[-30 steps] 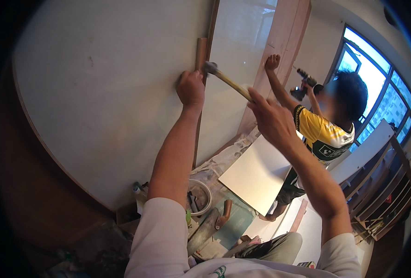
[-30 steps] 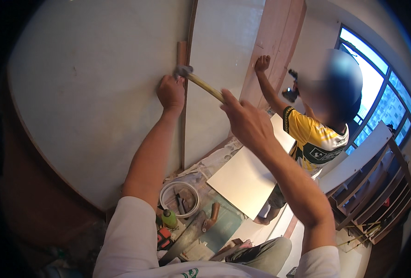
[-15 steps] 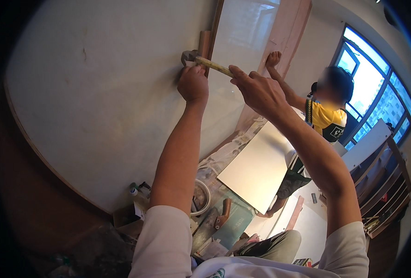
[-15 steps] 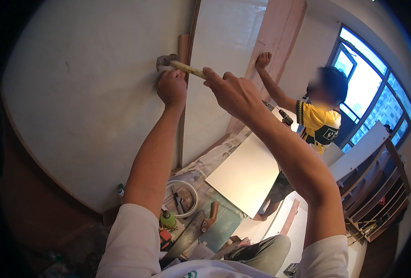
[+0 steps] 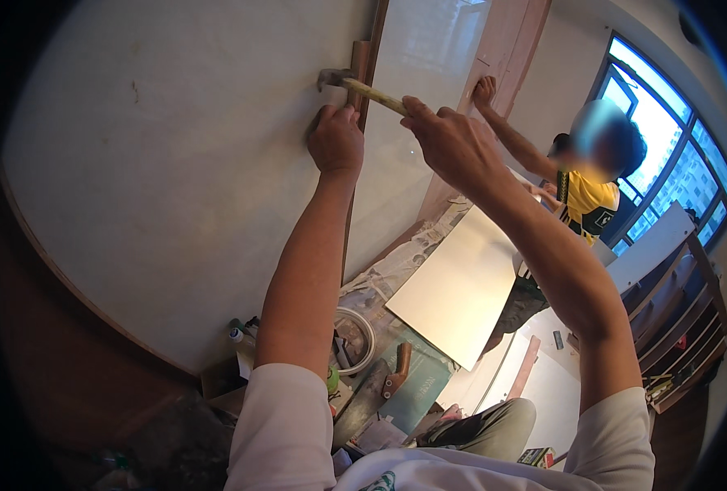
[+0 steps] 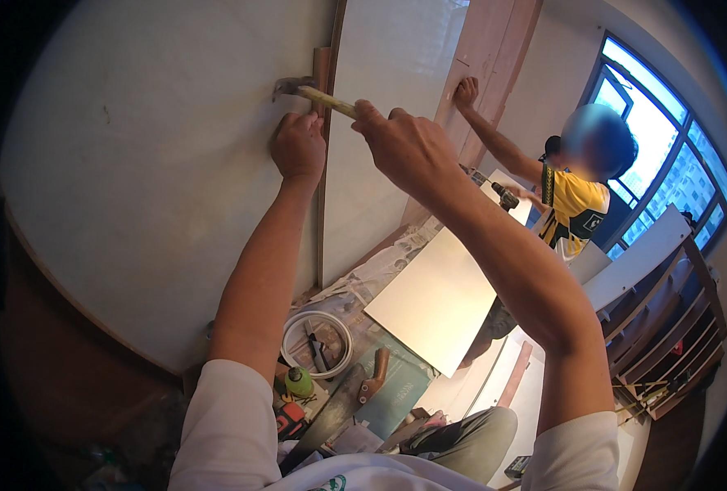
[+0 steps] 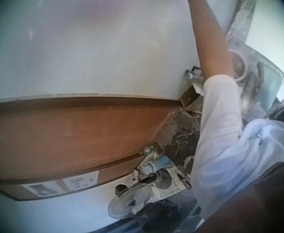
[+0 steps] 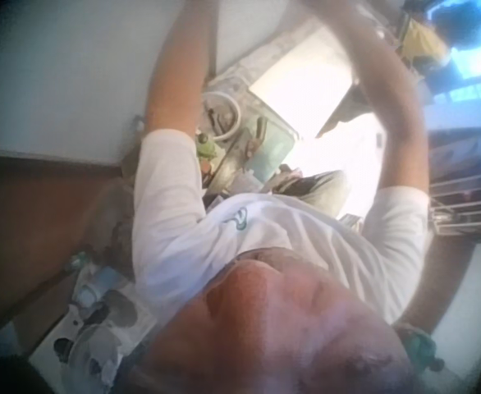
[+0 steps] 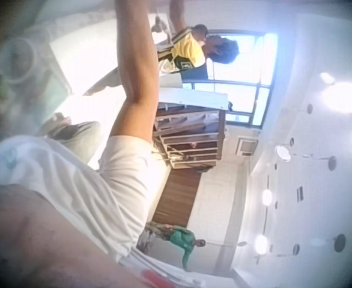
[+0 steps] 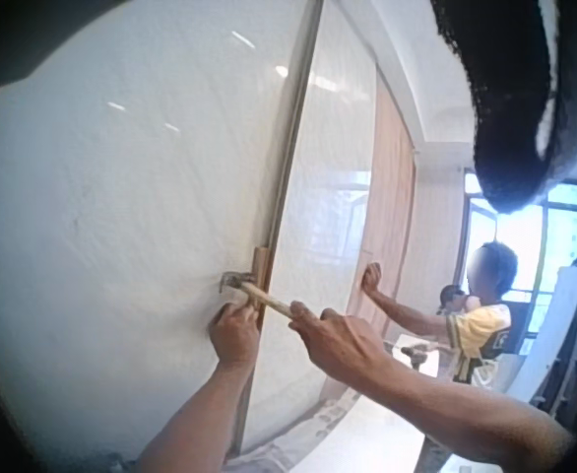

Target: The person uses a hammer to tap wooden trim pieces onto a white cabinet panel. They also use a hand saw to cut a small wooden strip and a power drill to secure components. Another person assists by holding panels and using a drill nearby.

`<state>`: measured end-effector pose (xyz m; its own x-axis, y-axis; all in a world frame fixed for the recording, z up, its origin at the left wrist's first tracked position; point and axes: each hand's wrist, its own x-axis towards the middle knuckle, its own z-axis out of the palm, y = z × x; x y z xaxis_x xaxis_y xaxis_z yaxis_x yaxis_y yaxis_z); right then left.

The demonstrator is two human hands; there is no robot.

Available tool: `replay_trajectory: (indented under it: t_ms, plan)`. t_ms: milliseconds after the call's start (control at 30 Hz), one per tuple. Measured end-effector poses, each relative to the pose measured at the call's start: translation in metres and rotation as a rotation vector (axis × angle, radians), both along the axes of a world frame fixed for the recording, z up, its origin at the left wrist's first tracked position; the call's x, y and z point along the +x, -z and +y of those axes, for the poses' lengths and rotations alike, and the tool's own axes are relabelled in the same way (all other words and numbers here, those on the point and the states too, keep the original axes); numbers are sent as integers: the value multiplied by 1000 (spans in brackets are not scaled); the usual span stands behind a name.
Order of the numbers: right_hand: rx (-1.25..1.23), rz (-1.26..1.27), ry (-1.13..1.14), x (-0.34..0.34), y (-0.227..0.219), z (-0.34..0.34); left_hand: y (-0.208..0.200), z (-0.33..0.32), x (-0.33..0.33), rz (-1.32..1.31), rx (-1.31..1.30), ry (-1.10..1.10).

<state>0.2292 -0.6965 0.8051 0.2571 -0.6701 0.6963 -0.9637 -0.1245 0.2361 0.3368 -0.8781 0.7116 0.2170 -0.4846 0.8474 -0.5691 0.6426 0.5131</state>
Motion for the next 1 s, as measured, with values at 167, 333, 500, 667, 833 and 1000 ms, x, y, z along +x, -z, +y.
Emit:
replay_trajectory:
  t_ms: [167, 333, 500, 667, 833, 1000]
  plan:
    - [11, 35, 19, -9, -7, -4, -3, -4, -4, 29, -9, 19]
    - [-24, 65, -27, 2, -1, 5, 0, -9, -5, 0, 10, 0]
    - [15, 94, 37, -19, -10, -14, 2, -7, -11, 37, 24, 26]
    - [-79, 189, -65, -3, -12, -3, 3, -15, -6, 10, -16, 7]
    - [-38, 135, 14, -6, -31, -6, -4, -9, -8, 3, -12, 12]
    - [-61, 151, 6, -10, -24, -9, 0, -7, -7, -7, 10, 9]
